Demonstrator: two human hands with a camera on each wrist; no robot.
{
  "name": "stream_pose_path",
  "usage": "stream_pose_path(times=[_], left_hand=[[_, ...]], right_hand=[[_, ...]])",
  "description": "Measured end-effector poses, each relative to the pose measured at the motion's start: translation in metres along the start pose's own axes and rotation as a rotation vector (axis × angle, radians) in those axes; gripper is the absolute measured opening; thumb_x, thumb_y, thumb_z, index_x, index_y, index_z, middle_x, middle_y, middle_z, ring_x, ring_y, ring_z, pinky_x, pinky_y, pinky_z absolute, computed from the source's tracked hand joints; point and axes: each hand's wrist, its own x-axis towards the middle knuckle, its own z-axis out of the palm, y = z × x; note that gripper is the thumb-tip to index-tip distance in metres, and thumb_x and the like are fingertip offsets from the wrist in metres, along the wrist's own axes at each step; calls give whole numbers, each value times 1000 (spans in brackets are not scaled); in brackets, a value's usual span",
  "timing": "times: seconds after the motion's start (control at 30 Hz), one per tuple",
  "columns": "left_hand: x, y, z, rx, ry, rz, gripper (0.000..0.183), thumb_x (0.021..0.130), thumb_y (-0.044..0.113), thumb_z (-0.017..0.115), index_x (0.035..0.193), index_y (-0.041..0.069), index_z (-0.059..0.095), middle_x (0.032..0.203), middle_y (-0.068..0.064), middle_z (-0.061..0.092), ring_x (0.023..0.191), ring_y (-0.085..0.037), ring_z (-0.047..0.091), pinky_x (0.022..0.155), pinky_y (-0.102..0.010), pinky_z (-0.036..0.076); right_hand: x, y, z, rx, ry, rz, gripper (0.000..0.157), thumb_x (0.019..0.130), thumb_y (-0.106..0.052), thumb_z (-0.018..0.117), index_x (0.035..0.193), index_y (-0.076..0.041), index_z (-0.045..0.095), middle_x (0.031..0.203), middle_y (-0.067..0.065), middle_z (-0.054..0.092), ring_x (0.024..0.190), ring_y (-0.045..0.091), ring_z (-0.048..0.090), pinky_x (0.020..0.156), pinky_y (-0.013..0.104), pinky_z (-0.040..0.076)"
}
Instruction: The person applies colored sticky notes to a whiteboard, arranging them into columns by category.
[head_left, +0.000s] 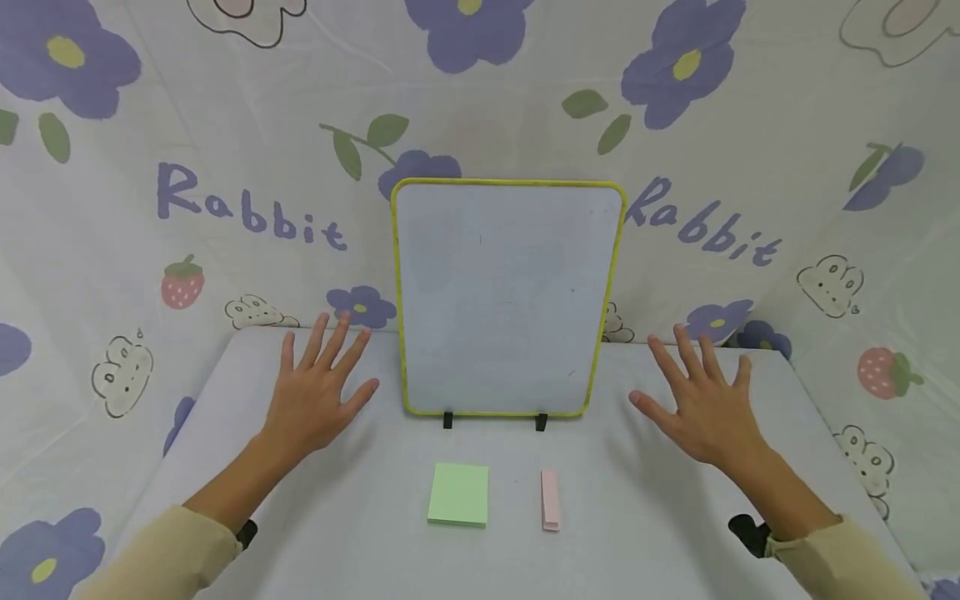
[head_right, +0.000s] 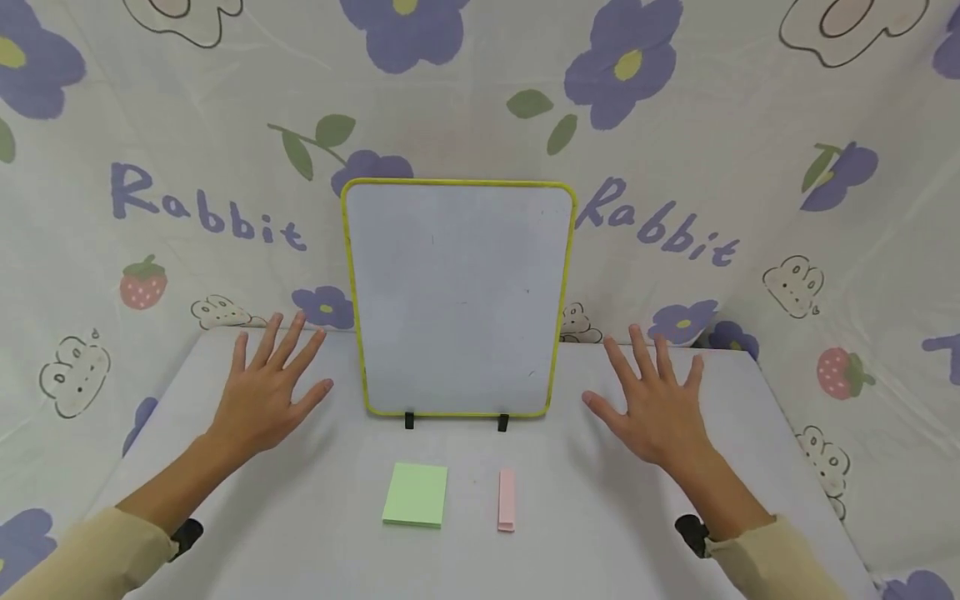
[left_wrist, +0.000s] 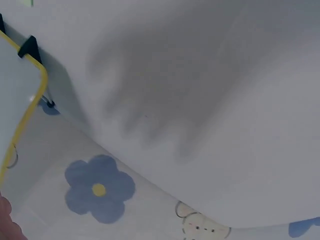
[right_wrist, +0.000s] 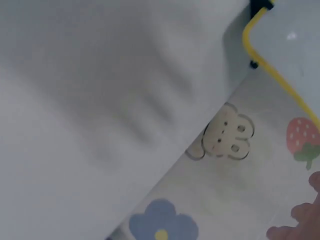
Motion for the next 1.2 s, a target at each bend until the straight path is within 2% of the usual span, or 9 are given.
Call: stream_pose_path(times=[0.13,0.23,0.3,0.47,0.6,0.8,0.97,1.13,1.2], left_hand=[[0,18,0,-34,25,66,67,99,54,42,154,15,40,163,-10,25,153,-28,5,113,-69,11],[-1,31,3,-60,28,108,69,101,60,30,154,17,40,163,-10,27,153,-29,10,113,-68,12],[-2,41,6,-80,16,130,70,102,61,27,154,18,39,162,-9,28,152,-30,13,114,-67,11],[-9,65,14,-146,-65,182,67,101,57,39,156,20,35,164,-6,23,152,-29,15,115,-64,12],[-16,84,22,-207,-134,225,66,100,51,47,157,20,33,165,-5,21,152,-28,14,115,-63,16],[-28,111,37,-264,-198,281,66,101,50,48,157,19,32,165,-5,21,151,-29,18,112,-64,24],[-36,132,46,-338,-276,304,66,102,52,43,158,20,31,165,-4,22,151,-28,20,113,-61,25],[-45,150,54,-396,-367,326,67,103,57,37,158,20,29,163,-4,26,150,-25,22,113,-59,26],[-49,155,58,-398,-390,348,67,103,57,35,158,21,29,163,-3,28,150,-24,23,114,-58,26]], right_hand=[[-5,-10,2,135,-25,-17,85,96,-61,50,161,-19,15,165,18,9,147,48,14,107,77,3],[-9,-16,6,240,-41,-51,85,96,-57,55,161,-18,17,165,17,14,146,47,20,108,74,11],[-11,-21,11,312,-52,-67,85,95,-54,59,160,-17,20,164,17,18,145,45,24,108,71,18],[-20,-34,25,516,-136,-54,87,92,-50,66,160,-18,23,162,14,26,144,41,31,109,64,29],[-30,-44,41,637,-192,-28,88,88,-50,71,159,-19,28,159,13,33,143,40,34,108,61,33],[-44,-56,62,738,-200,-48,82,83,-42,79,152,-18,43,151,8,47,138,37,43,106,59,38],[-53,-60,72,797,-190,-97,77,77,-44,82,144,-16,55,143,-2,57,135,27,49,106,48,41],[-58,-62,81,814,-175,-161,72,74,-42,84,135,-9,63,135,-2,63,129,21,56,104,36,44],[-60,-63,84,809,-183,-169,71,74,-42,84,134,-9,64,133,-2,64,127,21,56,104,36,44]])
